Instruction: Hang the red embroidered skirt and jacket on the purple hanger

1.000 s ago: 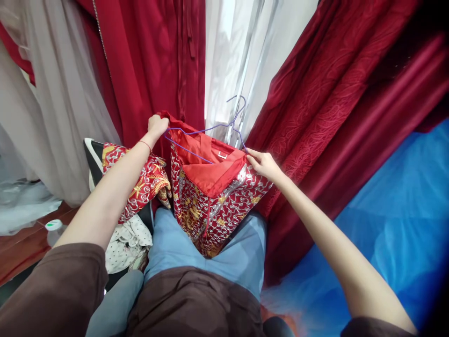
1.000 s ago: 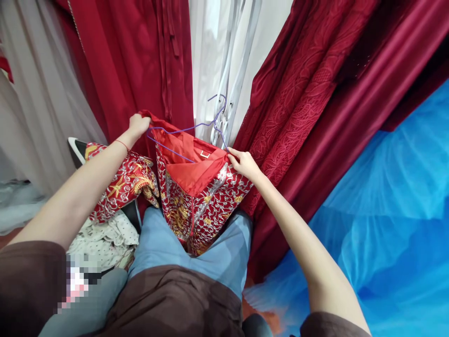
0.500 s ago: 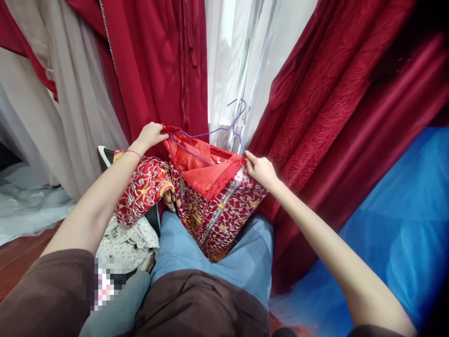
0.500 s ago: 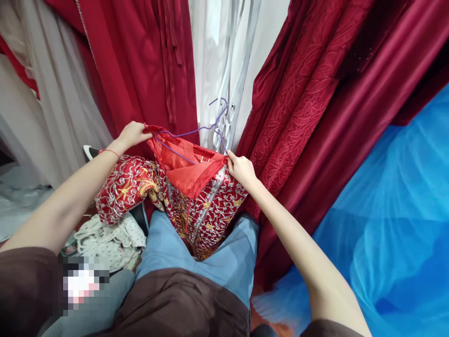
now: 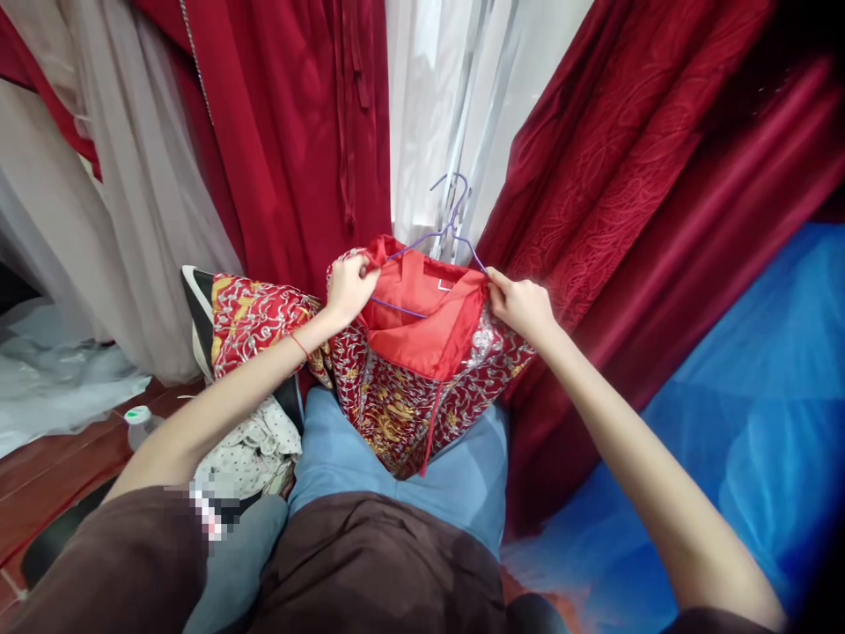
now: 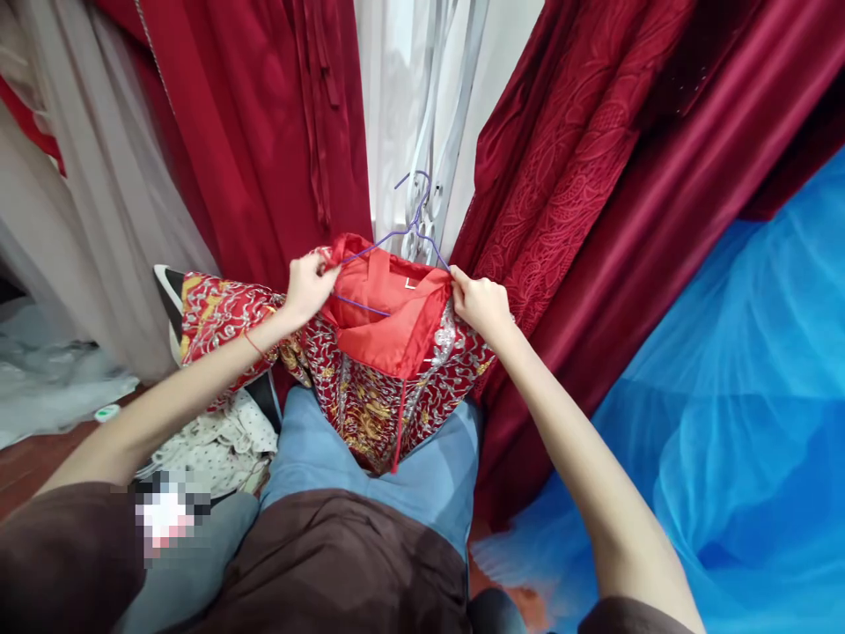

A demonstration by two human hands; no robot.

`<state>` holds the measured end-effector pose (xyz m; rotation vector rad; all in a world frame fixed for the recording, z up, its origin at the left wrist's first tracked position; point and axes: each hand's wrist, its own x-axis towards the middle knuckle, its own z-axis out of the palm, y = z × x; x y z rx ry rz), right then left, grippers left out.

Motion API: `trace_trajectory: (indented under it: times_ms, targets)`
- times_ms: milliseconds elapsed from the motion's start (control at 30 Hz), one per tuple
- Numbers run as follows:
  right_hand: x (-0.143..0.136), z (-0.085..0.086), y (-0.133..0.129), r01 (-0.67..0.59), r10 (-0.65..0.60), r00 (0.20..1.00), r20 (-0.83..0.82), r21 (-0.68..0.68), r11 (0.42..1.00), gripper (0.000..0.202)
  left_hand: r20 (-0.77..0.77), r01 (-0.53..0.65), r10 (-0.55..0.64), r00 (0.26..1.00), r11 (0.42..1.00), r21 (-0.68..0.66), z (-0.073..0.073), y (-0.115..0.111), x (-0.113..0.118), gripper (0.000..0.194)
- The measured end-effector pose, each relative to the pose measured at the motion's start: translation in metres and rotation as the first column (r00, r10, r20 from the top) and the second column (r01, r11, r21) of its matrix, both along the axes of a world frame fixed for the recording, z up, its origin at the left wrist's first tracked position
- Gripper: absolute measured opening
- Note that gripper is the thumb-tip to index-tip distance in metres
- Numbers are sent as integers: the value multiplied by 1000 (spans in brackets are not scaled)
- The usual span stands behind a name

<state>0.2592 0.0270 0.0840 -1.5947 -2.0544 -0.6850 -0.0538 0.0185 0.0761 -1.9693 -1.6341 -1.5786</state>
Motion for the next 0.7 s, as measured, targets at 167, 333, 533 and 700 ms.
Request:
trace_trajectory:
  times_ms: [167, 333, 533, 700]
  targets:
    - [5, -12, 16, -16, 18, 998, -62, 38, 999, 50, -210, 22, -37, 977, 997, -77, -70, -15, -10, 15]
    - [6, -26, 31, -107, 112, 993, -43, 111, 988, 53, -82, -1, 8, 997, 996, 87, -97, -10, -3, 27]
    - [16, -61, 21, 33, 92, 941, -327, 358, 933, 64, 124, 21, -39, 992, 990, 141, -119, -14, 26, 19]
    - [-15, -118, -7, 266, 111, 597, -795, 327, 907, 73, 197, -31, -6, 980, 982, 186, -128, -17, 32, 14]
